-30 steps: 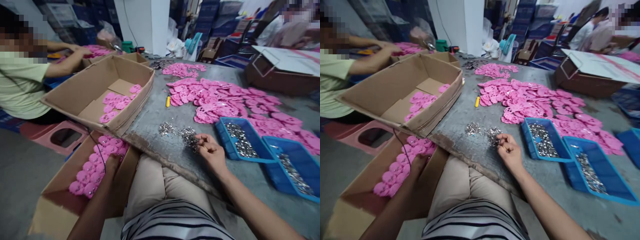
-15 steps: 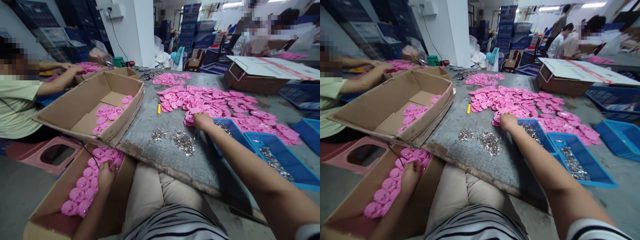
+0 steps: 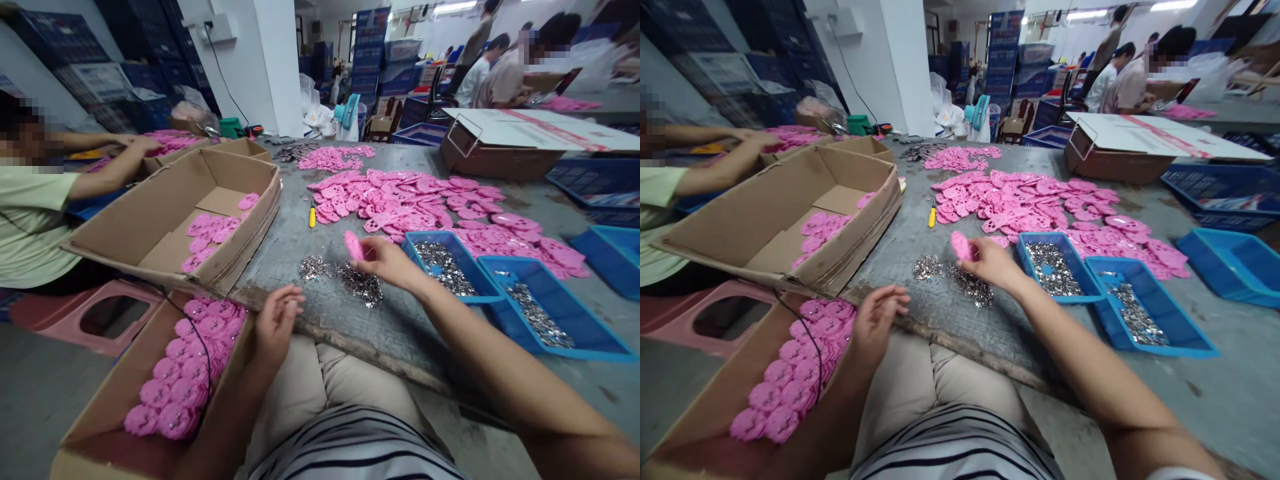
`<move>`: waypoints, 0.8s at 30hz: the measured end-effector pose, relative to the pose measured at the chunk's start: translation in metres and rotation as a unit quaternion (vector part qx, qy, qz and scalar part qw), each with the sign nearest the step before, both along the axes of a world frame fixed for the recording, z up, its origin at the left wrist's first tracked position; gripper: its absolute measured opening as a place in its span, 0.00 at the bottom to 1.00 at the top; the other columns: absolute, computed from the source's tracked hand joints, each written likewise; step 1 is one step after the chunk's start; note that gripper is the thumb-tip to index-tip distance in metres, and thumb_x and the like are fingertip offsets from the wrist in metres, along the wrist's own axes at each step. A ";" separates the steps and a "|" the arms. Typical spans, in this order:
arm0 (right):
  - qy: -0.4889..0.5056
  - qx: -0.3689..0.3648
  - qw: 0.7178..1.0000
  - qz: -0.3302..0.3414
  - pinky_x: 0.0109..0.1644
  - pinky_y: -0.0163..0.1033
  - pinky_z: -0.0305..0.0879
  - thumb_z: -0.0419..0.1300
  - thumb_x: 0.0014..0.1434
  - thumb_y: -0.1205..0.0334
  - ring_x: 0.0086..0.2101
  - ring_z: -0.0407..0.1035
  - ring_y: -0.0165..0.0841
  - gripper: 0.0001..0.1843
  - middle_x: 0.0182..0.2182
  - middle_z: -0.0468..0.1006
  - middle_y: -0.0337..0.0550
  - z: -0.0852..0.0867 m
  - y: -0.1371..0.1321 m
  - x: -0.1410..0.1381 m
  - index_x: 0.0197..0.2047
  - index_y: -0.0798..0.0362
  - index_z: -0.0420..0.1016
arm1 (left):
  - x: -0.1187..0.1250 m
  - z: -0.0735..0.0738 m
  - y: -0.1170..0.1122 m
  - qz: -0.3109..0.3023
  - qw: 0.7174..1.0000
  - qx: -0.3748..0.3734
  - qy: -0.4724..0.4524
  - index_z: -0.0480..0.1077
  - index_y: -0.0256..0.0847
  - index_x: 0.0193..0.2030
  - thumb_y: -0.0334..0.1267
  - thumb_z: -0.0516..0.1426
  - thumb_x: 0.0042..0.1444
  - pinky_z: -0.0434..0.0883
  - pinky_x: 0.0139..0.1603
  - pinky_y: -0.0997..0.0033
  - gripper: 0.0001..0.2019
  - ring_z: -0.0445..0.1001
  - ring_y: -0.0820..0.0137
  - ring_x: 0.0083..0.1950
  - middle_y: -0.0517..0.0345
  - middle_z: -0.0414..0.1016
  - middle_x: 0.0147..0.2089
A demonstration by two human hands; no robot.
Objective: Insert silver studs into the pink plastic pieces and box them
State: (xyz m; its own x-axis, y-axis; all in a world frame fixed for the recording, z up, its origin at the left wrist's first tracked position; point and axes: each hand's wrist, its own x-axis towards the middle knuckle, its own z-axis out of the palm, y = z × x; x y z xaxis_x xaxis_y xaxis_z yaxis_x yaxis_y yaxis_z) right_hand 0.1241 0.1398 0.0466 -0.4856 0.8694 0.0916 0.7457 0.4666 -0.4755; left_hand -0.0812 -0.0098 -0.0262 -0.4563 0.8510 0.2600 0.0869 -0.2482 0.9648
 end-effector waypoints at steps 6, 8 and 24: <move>0.098 -0.029 0.993 0.055 0.44 0.42 0.66 0.66 0.51 0.57 0.39 0.70 0.37 0.24 0.41 0.75 0.49 -0.015 -0.072 -0.008 0.52 0.55 0.73 | 0.066 0.018 0.031 -0.227 0.925 -0.138 -0.270 0.64 0.41 0.55 0.55 0.62 0.49 0.76 0.40 0.68 0.30 0.77 0.64 0.47 0.48 0.76 0.49; 0.184 -0.066 0.980 0.026 0.44 0.42 0.66 0.65 0.52 0.55 0.37 0.70 0.36 0.22 0.39 0.76 0.47 -0.023 -0.066 0.005 0.49 0.53 0.74 | 0.071 0.019 0.039 -0.223 0.924 -0.143 -0.276 0.63 0.41 0.52 0.55 0.61 0.50 0.75 0.34 0.69 0.28 0.78 0.65 0.42 0.50 0.77 0.44; 0.237 -0.031 0.926 -0.292 0.45 0.43 0.65 0.55 0.51 0.65 0.36 0.68 0.36 0.03 0.34 0.74 0.45 -0.087 -0.026 0.052 0.32 0.51 0.68 | 0.071 -0.007 0.057 -0.220 0.951 -0.145 -0.164 0.60 0.41 0.39 0.50 0.53 0.52 0.63 0.23 0.74 0.16 0.73 0.70 0.26 0.53 0.77 0.32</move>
State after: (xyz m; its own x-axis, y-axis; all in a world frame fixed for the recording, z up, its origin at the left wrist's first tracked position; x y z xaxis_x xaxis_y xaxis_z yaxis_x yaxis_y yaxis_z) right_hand 0.1764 0.1139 -0.0400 0.1519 0.9816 0.1154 0.5637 0.0098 -0.8259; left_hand -0.0105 0.0472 -0.0328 -0.0565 0.9924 -0.1089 -0.2812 0.0888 0.9555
